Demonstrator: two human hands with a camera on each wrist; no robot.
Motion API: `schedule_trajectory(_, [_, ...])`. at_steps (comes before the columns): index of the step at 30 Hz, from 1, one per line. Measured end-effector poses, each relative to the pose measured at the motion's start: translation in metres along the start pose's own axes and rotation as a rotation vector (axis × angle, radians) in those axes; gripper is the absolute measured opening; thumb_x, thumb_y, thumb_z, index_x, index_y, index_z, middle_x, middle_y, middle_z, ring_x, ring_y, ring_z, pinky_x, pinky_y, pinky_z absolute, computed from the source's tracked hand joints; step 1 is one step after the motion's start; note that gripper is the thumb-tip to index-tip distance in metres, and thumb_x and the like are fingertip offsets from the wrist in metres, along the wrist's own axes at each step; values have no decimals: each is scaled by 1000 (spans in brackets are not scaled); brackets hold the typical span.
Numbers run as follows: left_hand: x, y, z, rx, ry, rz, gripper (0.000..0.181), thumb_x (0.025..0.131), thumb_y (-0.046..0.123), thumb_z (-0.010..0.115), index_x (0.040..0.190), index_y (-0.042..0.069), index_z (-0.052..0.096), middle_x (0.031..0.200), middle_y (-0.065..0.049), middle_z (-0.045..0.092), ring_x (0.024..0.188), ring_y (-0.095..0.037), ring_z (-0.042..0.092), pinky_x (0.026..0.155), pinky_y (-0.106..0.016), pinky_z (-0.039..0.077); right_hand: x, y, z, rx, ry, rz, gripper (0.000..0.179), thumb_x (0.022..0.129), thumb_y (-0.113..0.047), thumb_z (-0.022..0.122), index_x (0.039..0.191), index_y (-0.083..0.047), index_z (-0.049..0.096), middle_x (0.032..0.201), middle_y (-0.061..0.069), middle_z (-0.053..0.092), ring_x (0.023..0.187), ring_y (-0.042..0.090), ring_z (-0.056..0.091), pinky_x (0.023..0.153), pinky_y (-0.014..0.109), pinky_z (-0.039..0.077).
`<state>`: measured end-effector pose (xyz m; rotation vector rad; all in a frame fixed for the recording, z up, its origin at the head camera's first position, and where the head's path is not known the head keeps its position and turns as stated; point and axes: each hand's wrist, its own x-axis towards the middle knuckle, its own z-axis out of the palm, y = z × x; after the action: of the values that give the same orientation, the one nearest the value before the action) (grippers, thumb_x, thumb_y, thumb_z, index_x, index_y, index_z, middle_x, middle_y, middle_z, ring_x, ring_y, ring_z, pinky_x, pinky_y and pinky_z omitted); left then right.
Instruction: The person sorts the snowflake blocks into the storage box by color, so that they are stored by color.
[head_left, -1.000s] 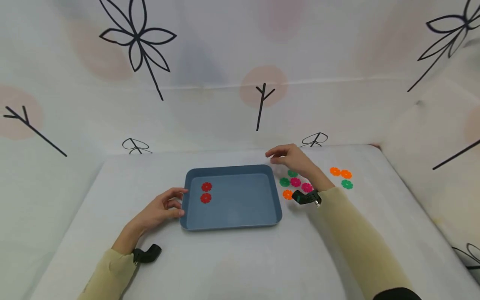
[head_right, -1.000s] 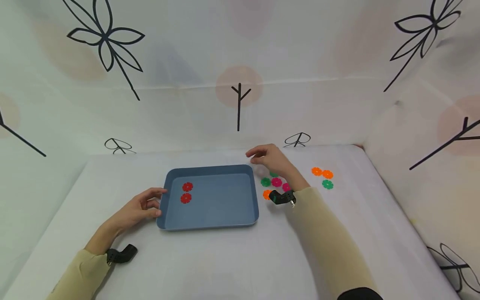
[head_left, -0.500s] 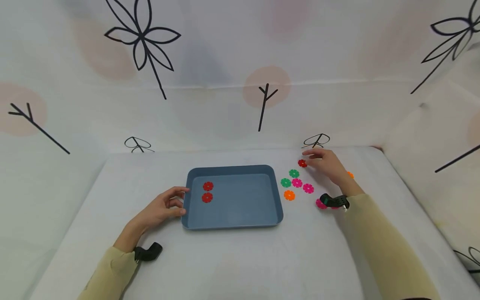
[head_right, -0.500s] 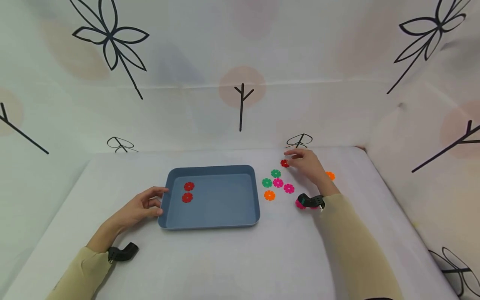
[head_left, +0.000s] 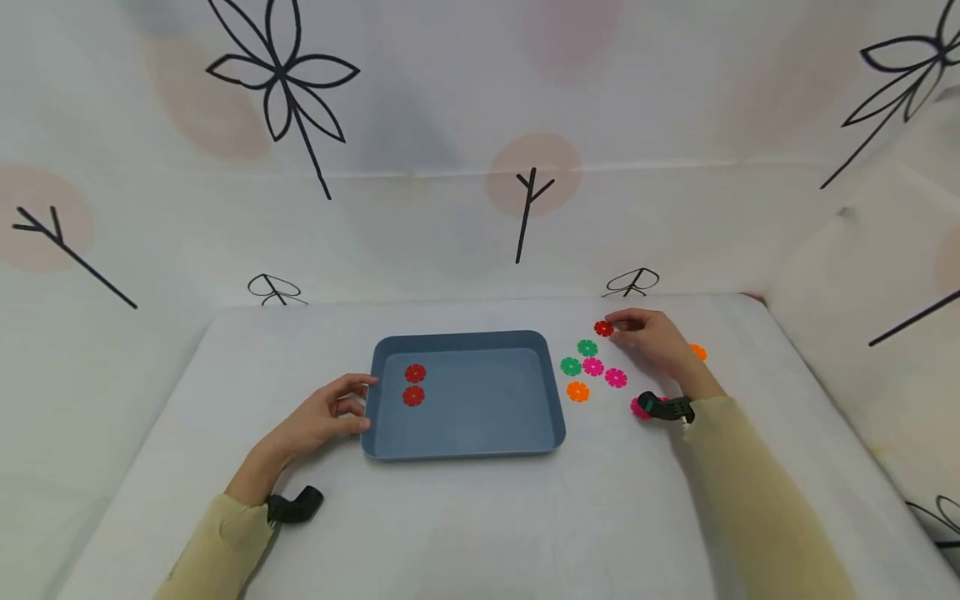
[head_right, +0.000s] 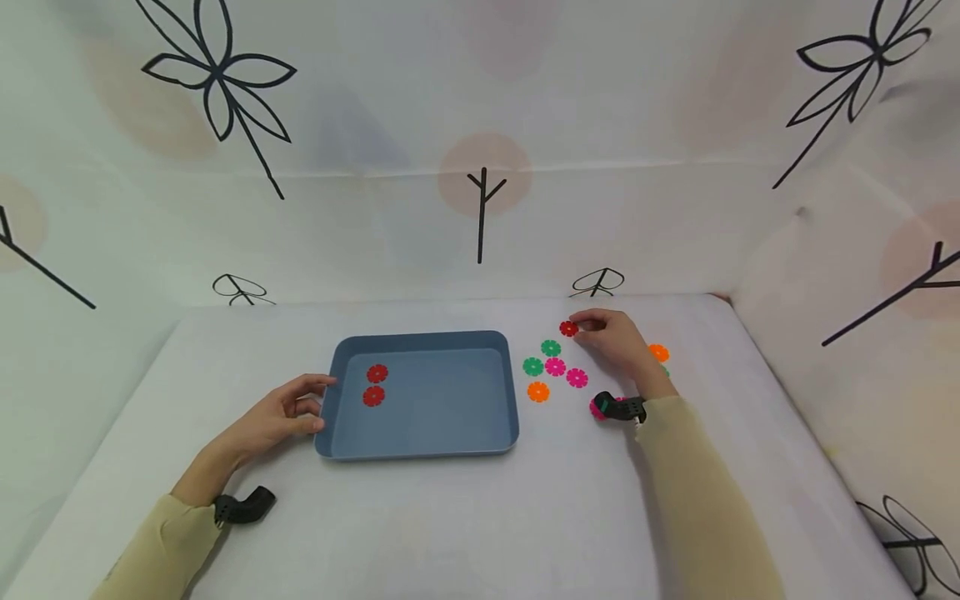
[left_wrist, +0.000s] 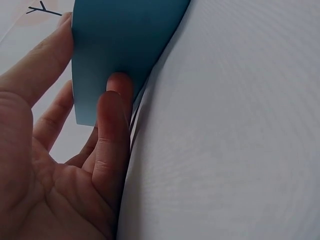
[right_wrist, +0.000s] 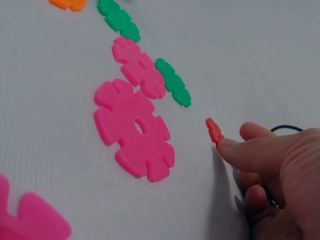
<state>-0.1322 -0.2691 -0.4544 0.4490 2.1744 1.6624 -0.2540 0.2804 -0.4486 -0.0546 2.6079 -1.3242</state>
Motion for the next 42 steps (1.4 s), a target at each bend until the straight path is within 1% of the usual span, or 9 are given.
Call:
schedule_trajectory(2, [0,0,0,2,3,-2,65,88,4,74,144,-3,42,126,-25,43,92,-15,65,81,-23,52,-1,-1,2,-5,13,-11,36,96,-15,66,131,-7,62,125,17,55,114,32,46,94,37,41])
schedule_trajectory(5, [-1,1,1,2,4,0,65,88,4,74,144,-3,42,126,-26,43,92,-16,65,81,-24,52,-3,-2,3,-13,30,-27,36,96,-16,67,130,-6,63,122,17,56,112,32,47,93,37,41])
schedule_trajectory(12, [0,1,1,7,5,4,64,88,4,74,144,-4,42,126,-26,43,91,-15,65,81,-23,51,-3,0,6,2,56,-3,37,95,-21,69,129,-7,63,119,15,56,111,30,46,91,36,41])
schedule_trajectory(16, [0,0,1,2,1,24,63,89,2,73,143,-6,41,126,-27,43,90,-14,65,82,-22,50,-4,0,8,12,68,-2,37,95,-20,69,128,-6,63,117,15,55,110,30,46,90,35,41])
schedule_trajectory(20, [0,-1,1,2,-2,39,62,90,1,72,142,-8,40,125,-28,43,90,-14,65,81,-22,51,-3,-1,10,5,72,16,37,95,-21,69,129,-8,63,117,15,54,110,30,45,89,36,42])
schedule_trajectory(25, [0,0,0,13,4,27,63,89,2,73,143,-6,41,126,-27,43,90,-14,65,80,-22,51,-2,-1,13,-13,81,27,38,94,-22,70,129,-8,62,116,15,52,110,32,44,88,36,43])
schedule_trajectory(32, [0,2,0,31,8,-4,64,89,5,74,144,-1,43,128,-24,44,91,-14,65,79,-23,51,-3,-1,15,-49,85,1,38,93,-20,70,128,-6,63,118,16,55,110,32,46,89,38,43])
schedule_trajectory(42, [1,2,1,36,16,-22,64,88,7,75,144,-1,43,128,-24,44,91,-16,64,80,-23,51,-2,0,13,-63,74,-10,38,95,-16,68,131,-6,62,120,17,52,111,34,45,92,40,41])
